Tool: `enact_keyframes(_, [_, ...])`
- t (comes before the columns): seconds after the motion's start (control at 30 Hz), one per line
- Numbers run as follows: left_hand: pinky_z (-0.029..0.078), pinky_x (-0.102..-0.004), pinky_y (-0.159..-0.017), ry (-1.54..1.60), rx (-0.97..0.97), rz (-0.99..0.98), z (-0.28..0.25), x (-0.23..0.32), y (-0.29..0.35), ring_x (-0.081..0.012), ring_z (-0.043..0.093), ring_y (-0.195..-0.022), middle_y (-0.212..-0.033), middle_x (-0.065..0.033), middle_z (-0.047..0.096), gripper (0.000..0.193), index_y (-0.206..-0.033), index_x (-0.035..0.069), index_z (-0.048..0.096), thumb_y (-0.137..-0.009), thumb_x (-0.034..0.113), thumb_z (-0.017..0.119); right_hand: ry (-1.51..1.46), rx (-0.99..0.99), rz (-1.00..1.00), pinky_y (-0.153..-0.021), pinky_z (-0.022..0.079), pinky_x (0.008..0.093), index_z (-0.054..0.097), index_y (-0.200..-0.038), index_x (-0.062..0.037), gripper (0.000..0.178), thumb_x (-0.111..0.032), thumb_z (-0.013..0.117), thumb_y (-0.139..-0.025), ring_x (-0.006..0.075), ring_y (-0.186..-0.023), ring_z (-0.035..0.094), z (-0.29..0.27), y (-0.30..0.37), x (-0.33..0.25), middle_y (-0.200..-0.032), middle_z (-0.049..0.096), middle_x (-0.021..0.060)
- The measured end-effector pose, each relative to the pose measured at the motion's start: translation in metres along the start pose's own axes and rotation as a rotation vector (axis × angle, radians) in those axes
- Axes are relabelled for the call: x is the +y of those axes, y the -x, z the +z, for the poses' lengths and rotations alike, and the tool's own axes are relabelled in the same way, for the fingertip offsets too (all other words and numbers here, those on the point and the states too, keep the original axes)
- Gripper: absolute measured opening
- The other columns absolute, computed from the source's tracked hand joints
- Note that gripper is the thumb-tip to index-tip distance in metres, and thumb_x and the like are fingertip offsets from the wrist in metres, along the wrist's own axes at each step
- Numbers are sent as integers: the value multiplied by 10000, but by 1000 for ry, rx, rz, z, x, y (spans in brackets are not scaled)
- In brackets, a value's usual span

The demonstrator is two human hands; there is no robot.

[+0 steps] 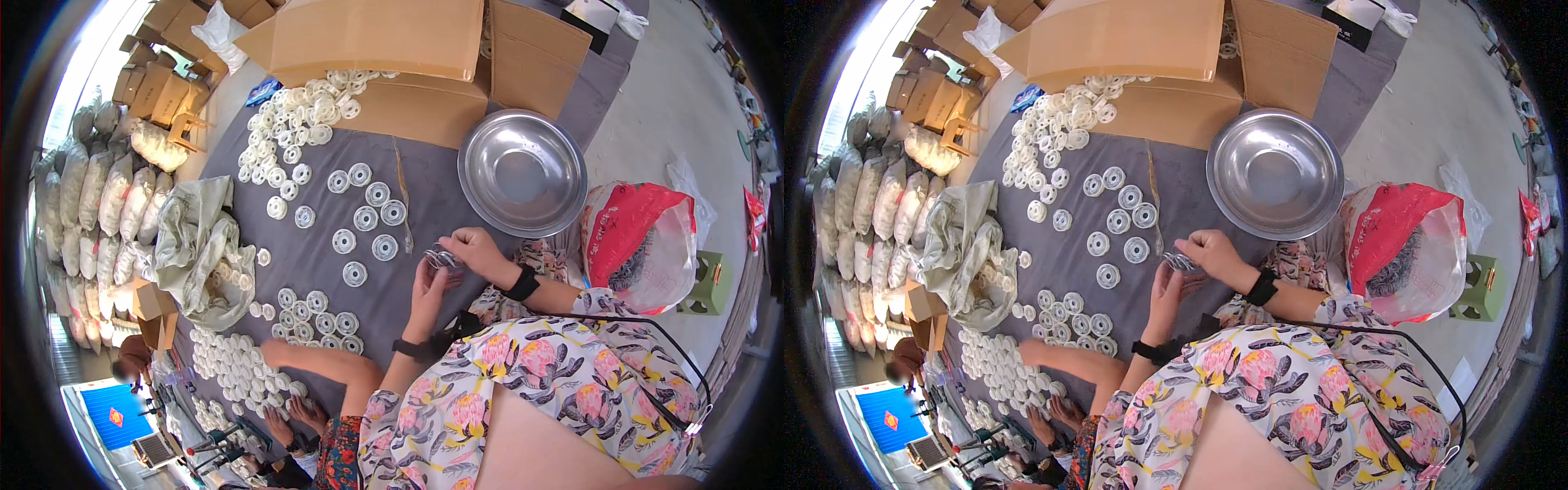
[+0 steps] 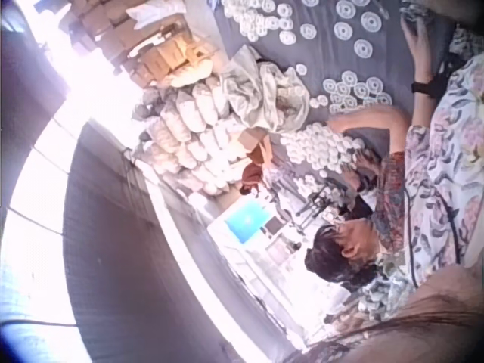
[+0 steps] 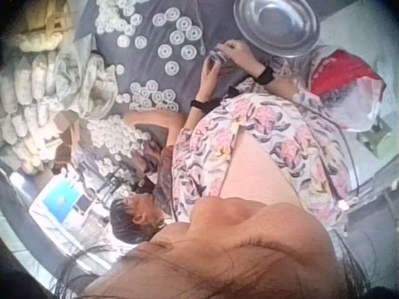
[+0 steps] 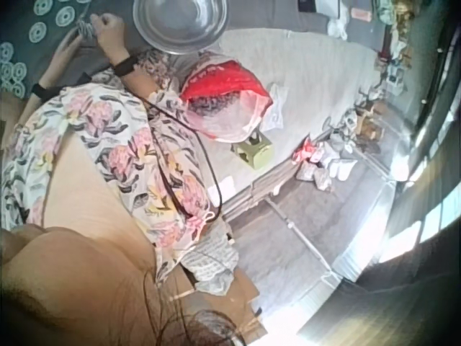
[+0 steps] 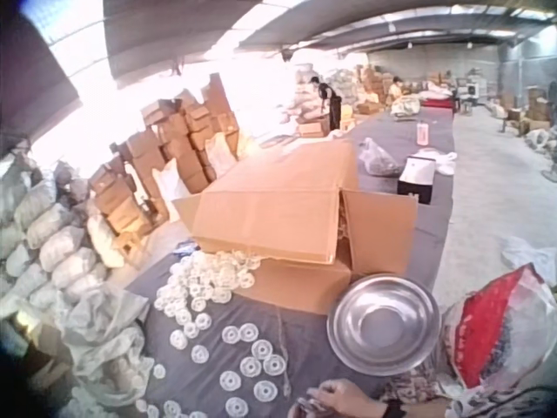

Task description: Assembling small white plastic components by combining circular parts with metal springs and pins.

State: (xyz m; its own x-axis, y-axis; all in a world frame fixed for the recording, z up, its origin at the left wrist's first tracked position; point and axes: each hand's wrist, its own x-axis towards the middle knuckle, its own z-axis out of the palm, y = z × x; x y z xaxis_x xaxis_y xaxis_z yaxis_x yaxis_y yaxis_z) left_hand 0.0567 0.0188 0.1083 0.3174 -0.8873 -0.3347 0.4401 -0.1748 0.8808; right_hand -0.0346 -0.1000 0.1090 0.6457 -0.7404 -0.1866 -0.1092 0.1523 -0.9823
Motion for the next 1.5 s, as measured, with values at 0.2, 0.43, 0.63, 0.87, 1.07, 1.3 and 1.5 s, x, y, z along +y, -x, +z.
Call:
enact_keyframes(0.2, [502,-299,-702,265,-11,-253,-23,5,-4,-190,606,-854,-948,-96,585,336,-1108,-6,473,-921,266,412,402,-88,-393,-482,333,361,508,-619,-4,341,-274,548,-824,272,-506,440,1,10,-7,-559,463,144])
enact_keyframes(0.43, [421,-246,-835,-309,77,230,-20,20,2,-107,514,-943,-1066,-60,514,466,-1251,-14,373,-831,40,568,-4,-224,138,-469,350,302,521,-603,-25,353,-285,546,-841,150,-485,463,2,9,-5,-529,484,75])
enact_keyframes(0.63, [435,-288,-839,124,146,120,-24,18,4,-156,532,-950,-1070,-78,518,467,-1273,28,348,-845,72,530,156,-301,-109,-457,293,226,493,-633,-41,293,-232,558,-846,46,-498,357,1,13,-19,-534,422,-30])
enact_keyframes(0.87, [450,-325,-820,125,98,79,-31,9,4,-184,553,-915,-953,-73,544,328,-1121,31,447,-812,64,553,46,-168,-94,-472,291,219,492,-680,-40,218,-173,559,-839,33,-542,354,-6,8,-6,-570,397,-38])
enact_keyframes(1.07, [428,-321,-856,-2,95,65,-27,14,11,-193,521,-987,-1102,-82,480,459,-1207,44,394,-789,42,583,-251,-124,67,-463,285,195,490,-657,-90,230,-191,532,-860,19,-515,354,-6,-5,-10,-580,419,-62])
enact_keyframes(1.3, [433,-316,-856,-71,19,141,-24,17,0,-186,522,-990,-1190,-97,452,502,-1240,37,374,-782,1,577,-382,-178,224,-407,252,176,490,-662,-120,242,-243,524,-867,13,-452,339,-6,-8,-8,-549,412,-69])
enact_keyframes(1.5, [491,-322,-772,64,17,82,-36,7,-3,-178,581,-871,-979,-76,557,310,-1116,7,464,-820,46,550,-330,-201,182,-417,264,186,489,-658,-111,252,-265,572,-840,14,-469,362,-7,-10,-8,-555,414,-67])
